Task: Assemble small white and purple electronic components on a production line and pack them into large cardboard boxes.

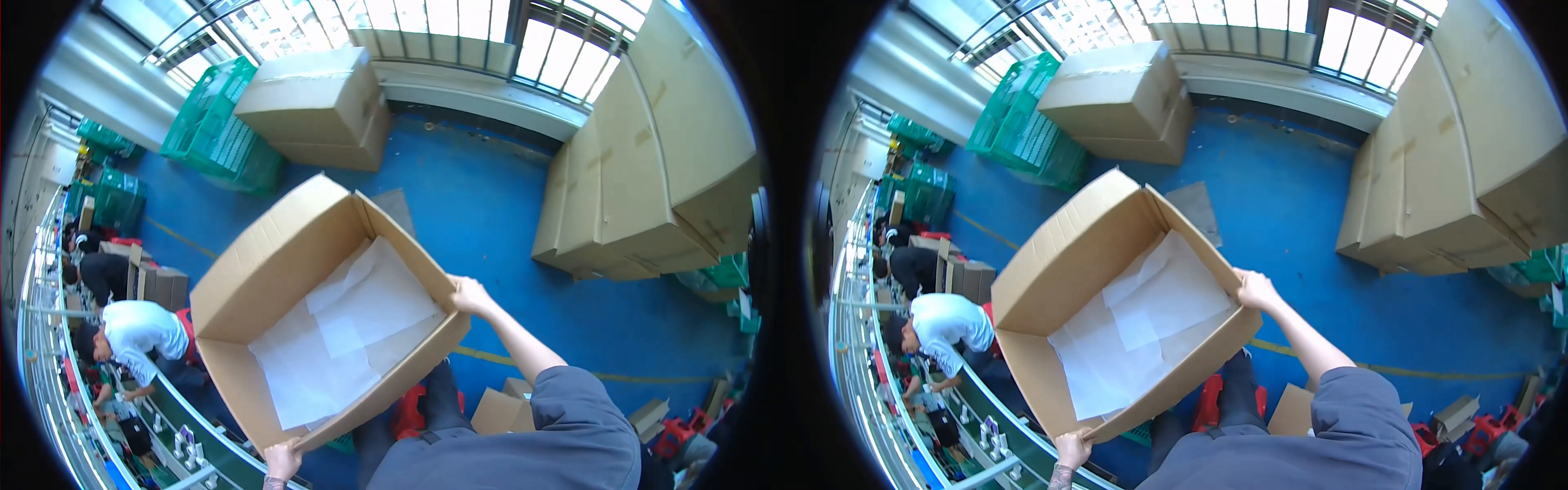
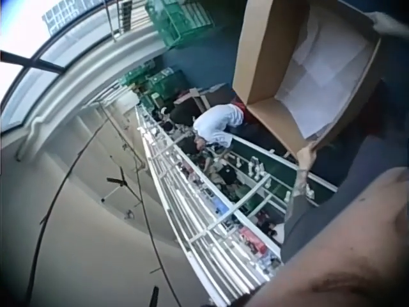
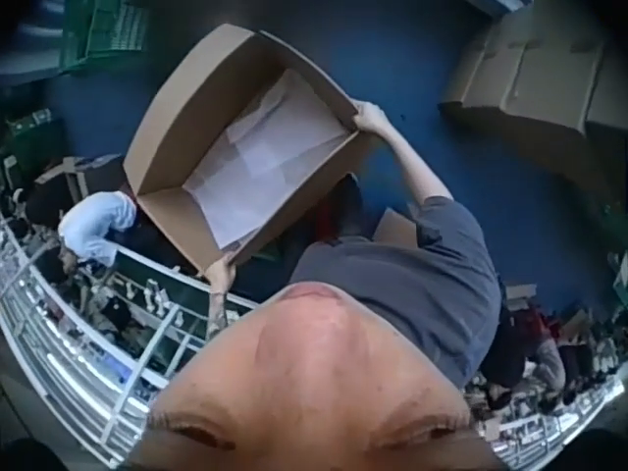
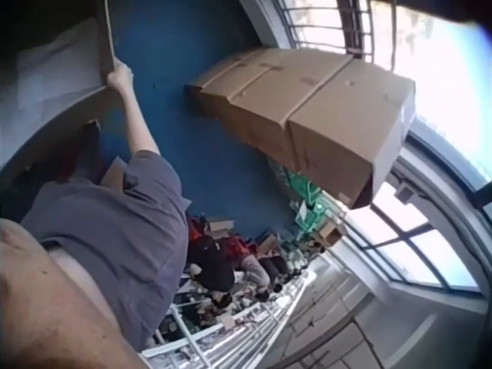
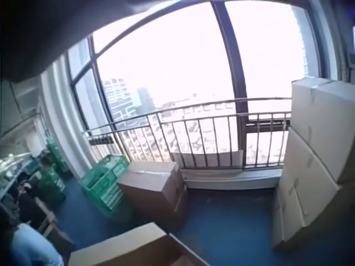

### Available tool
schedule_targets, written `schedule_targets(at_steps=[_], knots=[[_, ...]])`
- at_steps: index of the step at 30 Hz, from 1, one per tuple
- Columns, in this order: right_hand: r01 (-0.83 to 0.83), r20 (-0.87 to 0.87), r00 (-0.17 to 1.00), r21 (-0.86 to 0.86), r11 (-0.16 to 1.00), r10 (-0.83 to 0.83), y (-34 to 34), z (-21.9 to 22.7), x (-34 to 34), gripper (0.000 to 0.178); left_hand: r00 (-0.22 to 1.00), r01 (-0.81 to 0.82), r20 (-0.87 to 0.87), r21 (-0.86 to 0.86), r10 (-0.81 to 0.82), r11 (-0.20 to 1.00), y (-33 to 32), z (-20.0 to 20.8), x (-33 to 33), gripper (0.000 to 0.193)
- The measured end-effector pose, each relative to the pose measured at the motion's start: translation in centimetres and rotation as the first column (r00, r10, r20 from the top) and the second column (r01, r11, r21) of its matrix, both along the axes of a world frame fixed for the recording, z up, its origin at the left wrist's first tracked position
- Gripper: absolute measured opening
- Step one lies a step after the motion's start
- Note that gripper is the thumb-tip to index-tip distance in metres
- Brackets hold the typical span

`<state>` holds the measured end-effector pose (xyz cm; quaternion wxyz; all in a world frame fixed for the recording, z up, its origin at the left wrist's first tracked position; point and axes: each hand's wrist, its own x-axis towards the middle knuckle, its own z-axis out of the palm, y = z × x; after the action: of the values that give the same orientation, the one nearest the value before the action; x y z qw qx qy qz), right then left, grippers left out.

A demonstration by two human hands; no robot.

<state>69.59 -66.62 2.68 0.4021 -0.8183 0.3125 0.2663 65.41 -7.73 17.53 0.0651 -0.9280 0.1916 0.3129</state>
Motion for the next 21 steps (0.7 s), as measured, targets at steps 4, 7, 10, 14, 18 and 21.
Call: schedule_targets(at_steps=[4, 7, 10, 14, 18, 21], knots=[[0.129, 0.165, 0.978, -0.014, 0.992, -0.125, -5.2, 2.4, 1.9, 0.057, 0.986, 0.157, 0.076, -0.149, -0.147, 0.976, -5.5, 2.3, 7.0, 0.022], [0.178, 0.112, 0.978, 0.001, 0.984, -0.177, -9.3, 4.2, 4.4, 0.058, 0.972, 0.227, 0.102, -0.181, -0.212, 0.957, -9.2, 0.6, 10.1, 0.023], [0.228, 0.161, 0.962, -0.043, 0.973, -0.219, -12.2, 5.8, 5.8, 0.058, 0.953, 0.293, 0.144, -0.207, -0.267, 0.933, -12.0, 0.0, 12.3, 0.024], [0.206, 0.111, 0.973, -0.013, 0.978, -0.204, -15.2, 7.0, 8.6, 0.053, 0.952, 0.305, 0.129, -0.301, -0.278, 0.904, -14.9, -1.2, 13.2, 0.025], [0.161, 0.104, 0.981, 0.007, 0.987, -0.161, -17.3, 3.2, 10.4, 0.051, 0.968, 0.252, 0.067, -0.308, -0.244, 0.917, -17.1, -4.0, 11.5, 0.026], [0.131, 0.077, 0.988, 0.005, 0.991, -0.131, -20.3, -1.4, 13.0, 0.049, 0.976, 0.216, 0.056, -0.322, -0.209, 0.922, -19.5, -8.4, 10.1, 0.022]])
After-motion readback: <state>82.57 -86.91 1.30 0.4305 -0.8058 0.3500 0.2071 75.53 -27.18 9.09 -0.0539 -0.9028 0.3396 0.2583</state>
